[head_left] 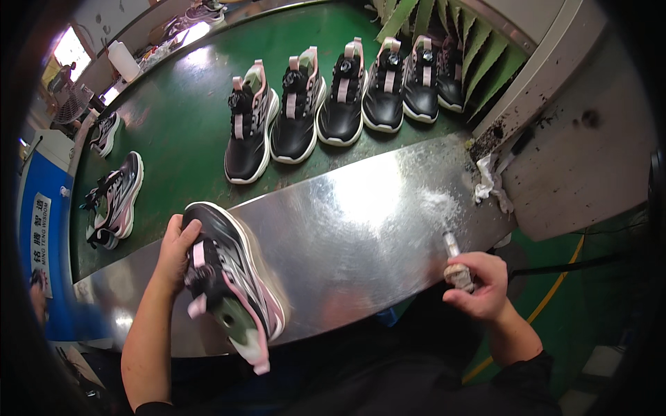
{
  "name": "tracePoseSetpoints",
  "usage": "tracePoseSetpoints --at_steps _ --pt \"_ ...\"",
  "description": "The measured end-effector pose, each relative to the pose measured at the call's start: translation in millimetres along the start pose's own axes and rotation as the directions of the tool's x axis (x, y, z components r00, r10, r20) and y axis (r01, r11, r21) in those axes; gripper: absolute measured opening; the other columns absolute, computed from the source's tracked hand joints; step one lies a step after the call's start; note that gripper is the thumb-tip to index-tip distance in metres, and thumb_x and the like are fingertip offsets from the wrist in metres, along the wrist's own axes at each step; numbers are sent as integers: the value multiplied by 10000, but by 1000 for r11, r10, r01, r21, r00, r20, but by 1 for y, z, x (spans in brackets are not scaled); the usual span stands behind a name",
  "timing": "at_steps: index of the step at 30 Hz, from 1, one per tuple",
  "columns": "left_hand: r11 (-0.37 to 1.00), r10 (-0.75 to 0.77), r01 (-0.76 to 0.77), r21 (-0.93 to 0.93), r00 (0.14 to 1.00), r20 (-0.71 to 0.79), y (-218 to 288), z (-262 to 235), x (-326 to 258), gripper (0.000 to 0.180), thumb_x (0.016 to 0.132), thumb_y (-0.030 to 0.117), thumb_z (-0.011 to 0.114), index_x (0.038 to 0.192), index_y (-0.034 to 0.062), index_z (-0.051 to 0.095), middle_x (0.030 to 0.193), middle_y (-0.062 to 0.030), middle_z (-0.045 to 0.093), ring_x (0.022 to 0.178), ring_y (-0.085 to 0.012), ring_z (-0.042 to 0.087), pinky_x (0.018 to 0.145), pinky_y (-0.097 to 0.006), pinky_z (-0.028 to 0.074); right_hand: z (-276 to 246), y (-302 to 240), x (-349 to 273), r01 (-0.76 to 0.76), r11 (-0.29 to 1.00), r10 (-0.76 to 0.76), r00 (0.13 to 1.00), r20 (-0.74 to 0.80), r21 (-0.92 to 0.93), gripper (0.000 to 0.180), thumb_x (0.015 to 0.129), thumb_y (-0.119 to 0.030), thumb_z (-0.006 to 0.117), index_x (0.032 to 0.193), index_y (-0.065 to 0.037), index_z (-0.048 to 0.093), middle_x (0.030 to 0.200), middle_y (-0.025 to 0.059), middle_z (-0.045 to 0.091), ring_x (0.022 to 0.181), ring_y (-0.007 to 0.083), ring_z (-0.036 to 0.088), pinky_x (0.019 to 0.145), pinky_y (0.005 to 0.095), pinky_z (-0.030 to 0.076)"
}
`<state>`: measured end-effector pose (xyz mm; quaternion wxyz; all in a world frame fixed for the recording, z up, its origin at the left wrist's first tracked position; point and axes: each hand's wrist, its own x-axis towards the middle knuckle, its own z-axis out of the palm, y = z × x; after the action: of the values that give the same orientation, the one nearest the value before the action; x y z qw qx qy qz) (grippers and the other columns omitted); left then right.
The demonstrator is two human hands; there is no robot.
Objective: The person uses a syringe to apply adhesive along the seams of several shoes on a conveyor belt, then refills the syringe from a large plastic bottle and continues the application.
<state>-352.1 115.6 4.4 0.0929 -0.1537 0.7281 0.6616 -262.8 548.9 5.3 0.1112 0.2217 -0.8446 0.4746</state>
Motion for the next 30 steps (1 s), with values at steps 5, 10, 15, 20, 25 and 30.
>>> tracePoseSetpoints --at_steps 5,10,15,20,25,30 --pt "831 429 -312 -462 887 173 30 59 -34 438 791 258 593 1076 -45 457 991 -178 581 865 -245 609 764 -342 514 7 -23 24 25 936 -57 995 80 351 480 648 -277 792 961 25 589 718 70 616 562 126 484 498 236 354" --pt "652 420 -202 -730 899 126 13 81 -47 627 701 217 695 1197 -26 399 1062 -241 552 962 -354 589 815 -470 511 24 -59 60 -61 556 -60 992 113 829 572 674 -351 769 1013 63 568 746 122 615 634 178 535 540 261 388" --pt "615 558 -198 -763 793 245 0 68 -47 631 650 102 750 1164 28 390 1084 -212 542 995 -344 565 837 -442 493 49 -86 91 -154 263 -180 962 205 953 602 723 -412 715 1048 68 551 806 172 602 695 219 542 626 299 408" --pt "574 669 -227 -787 684 290 1 67 -48 526 646 -41 714 1117 2 483 1081 -197 557 1036 -344 557 886 -479 461 60 -92 110 -147 369 -365 885 289 918 418 847 -427 564 984 -37 508 740 110 621 656 220 577 599 308 411" --pt "598 702 -345 -724 661 265 -2 65 -50 620 603 59 786 1123 24 449 1050 -259 547 997 -344 567 839 -436 488 68 -102 115 -190 394 -344 877 336 899 423 848 -432 559 989 -36 519 722 99 615 627 221 576 600 310 408" --pt "582 717 -353 -733 649 257 -1 66 -50 628 606 60 787 1131 25 444 1056 -260 545 999 -336 567 840 -433 487 72 -115 115 -288 431 -149 912 382 855 433 852 -465 531 952 -44 533 682 97 605 591 217 566 563 313 409"
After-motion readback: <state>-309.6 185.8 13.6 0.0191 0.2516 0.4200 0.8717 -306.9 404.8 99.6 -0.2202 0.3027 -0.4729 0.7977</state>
